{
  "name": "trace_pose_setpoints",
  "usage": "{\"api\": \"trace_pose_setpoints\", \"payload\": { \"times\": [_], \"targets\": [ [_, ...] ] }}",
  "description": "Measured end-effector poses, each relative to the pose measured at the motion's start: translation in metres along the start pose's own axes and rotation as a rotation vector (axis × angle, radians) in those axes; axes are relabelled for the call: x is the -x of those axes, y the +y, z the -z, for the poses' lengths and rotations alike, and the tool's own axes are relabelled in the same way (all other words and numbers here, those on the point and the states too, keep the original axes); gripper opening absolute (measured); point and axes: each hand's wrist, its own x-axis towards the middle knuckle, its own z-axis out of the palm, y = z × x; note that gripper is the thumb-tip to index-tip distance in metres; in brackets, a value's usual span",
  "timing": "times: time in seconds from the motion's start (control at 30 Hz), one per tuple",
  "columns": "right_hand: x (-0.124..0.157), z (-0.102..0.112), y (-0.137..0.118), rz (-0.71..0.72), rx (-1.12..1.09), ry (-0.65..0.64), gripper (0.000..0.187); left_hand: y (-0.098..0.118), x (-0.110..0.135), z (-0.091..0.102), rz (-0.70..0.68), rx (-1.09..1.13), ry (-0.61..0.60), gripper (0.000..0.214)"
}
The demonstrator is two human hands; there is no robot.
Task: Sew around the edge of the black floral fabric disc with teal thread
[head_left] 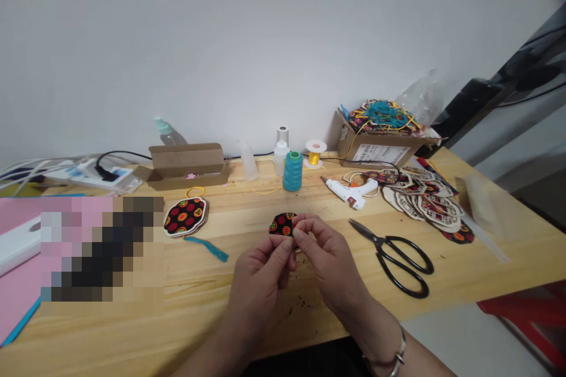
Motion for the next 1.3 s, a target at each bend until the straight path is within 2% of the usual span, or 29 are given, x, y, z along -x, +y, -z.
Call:
{"api": "trace_pose_setpoints", "payload": {
  "times": [0.5, 0.93, 1.17, 1.3],
  "targets": [
    [-0.003, 0.000, 0.005, -0.039, -0.045, 0.011, 0.009, 0.006, -0.002, 0.000, -0.023, -0.089, 0.003, 0.020],
    [-0.001, 0.003, 0.001, -0.014, -0.031, -0.024, 0.017, 0.008, -0.002, 0.000, -0.024, -0.109, -0.007, 0.020],
    [-0.001, 0.002, -0.001, -0.023, -0.074, 0.000, 0.005, 0.011, 0.000, -0.002, -0.012, -0.137, -0.018, 0.021],
    [-0.002, 0.003, -0.004, -0.002, -0.078, 0.001, 0.008, 0.019, 0.002, -0.004, -0.008, -0.229, -0.028, 0.022]
  ]
}}
